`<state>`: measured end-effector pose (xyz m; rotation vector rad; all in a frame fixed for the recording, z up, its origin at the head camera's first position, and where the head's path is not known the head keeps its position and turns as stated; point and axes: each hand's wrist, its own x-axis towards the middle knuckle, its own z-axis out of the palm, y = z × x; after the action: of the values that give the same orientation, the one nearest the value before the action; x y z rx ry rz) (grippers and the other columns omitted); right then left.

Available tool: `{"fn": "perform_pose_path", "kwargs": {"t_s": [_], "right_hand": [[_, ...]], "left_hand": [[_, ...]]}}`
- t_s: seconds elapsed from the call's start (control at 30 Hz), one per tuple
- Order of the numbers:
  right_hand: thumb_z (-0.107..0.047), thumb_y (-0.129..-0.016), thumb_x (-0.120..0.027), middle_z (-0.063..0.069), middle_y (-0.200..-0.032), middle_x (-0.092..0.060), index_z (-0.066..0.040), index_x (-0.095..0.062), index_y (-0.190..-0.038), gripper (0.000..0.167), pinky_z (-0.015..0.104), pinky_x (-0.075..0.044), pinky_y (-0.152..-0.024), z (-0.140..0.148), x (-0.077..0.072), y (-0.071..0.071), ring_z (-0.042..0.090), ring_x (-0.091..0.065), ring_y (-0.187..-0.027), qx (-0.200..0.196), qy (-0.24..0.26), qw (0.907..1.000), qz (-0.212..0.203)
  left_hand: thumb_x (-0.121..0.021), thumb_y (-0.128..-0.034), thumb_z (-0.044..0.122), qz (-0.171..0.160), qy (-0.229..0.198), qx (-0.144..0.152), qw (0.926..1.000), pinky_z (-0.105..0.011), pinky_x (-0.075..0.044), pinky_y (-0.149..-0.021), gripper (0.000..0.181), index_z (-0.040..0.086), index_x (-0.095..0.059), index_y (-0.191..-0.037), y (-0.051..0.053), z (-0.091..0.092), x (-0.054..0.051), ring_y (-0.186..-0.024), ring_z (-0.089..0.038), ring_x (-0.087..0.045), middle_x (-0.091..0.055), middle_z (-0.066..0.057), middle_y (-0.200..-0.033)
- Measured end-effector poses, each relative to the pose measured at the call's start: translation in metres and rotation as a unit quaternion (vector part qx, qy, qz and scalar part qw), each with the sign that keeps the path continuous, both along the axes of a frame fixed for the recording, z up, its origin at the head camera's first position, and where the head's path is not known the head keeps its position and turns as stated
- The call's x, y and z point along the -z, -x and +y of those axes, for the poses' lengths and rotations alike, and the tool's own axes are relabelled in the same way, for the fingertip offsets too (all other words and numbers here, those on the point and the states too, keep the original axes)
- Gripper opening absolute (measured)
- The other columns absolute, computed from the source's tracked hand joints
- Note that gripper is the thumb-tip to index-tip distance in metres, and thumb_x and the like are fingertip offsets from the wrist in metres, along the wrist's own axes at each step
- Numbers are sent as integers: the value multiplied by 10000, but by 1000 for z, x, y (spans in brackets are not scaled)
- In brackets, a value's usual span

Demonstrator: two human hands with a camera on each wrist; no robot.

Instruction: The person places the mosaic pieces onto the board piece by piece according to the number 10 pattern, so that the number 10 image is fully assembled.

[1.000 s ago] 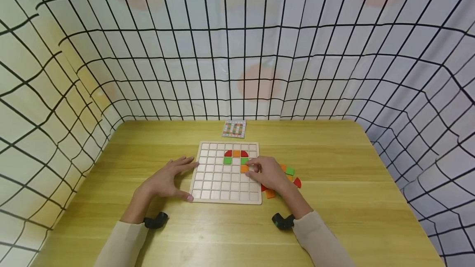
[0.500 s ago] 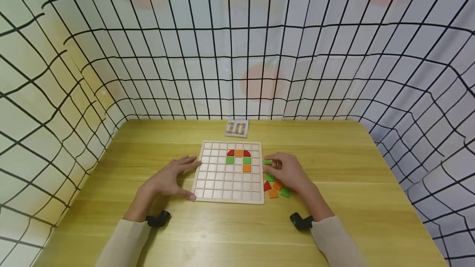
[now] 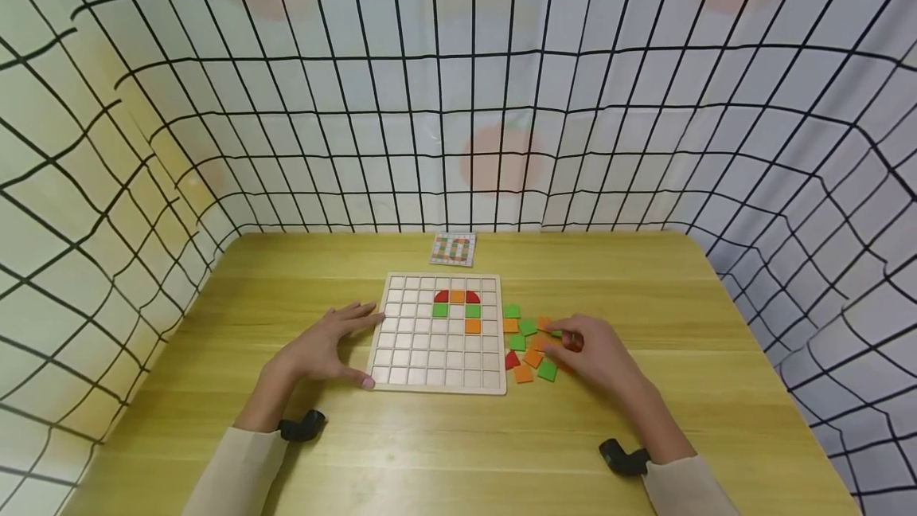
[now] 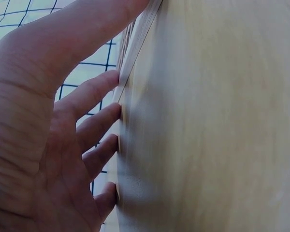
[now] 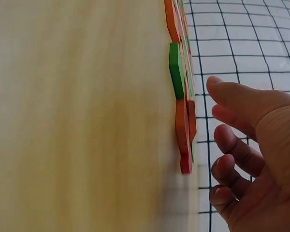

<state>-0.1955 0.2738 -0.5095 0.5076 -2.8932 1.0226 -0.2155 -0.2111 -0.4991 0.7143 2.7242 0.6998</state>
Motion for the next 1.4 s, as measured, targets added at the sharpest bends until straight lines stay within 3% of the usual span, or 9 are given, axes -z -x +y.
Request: {"fn": "perform_pose_path", "kwargs": {"t_s": [0.5,0.87,1.27,1.4], "right_hand": [[-410,-844,-855,-55,-815,-586,-204,-783,-1102,338,251,-367,-605,25,6,-32,92,-452,-706,335,155,9987,-357],[-294,-867,-851,-89,-814,-587,-214,-788,-1047,207,229,-373,-598,30,11,-35,88,-464,-701,54,225,9997,8],[-355,-856,-855,-41,-844,-589,-209,-767,-1087,286,251,-353,-603,40,9,-36,87,-445,-711,435,85,9988,-190],[-344,-861,-851,-41,-840,-573,-196,-770,-1116,306,251,-341,-596,40,11,-36,85,-429,-708,252,90,9996,-97]], "left_hand": [[-891,-618,695,-1,-9,-35,10000,-644,-67,-1284,1144,299,-425,-1585,0,-2,4,-1609,-316,-158,-256,-8,-1717],[-896,-636,671,175,-95,105,9997,-695,-101,-1257,1131,251,-439,-1581,-1,-3,5,-1590,-375,-197,-294,-70,-1700],[-893,-639,673,126,-88,86,9998,-678,-84,-1268,1135,274,-419,-1591,-1,-2,6,-1601,-346,-175,-275,-46,-1709],[-897,-639,667,145,-127,98,9998,-698,-92,-1257,1129,259,-434,-1584,0,-2,4,-1594,-367,-187,-289,-69,-1703]]}}
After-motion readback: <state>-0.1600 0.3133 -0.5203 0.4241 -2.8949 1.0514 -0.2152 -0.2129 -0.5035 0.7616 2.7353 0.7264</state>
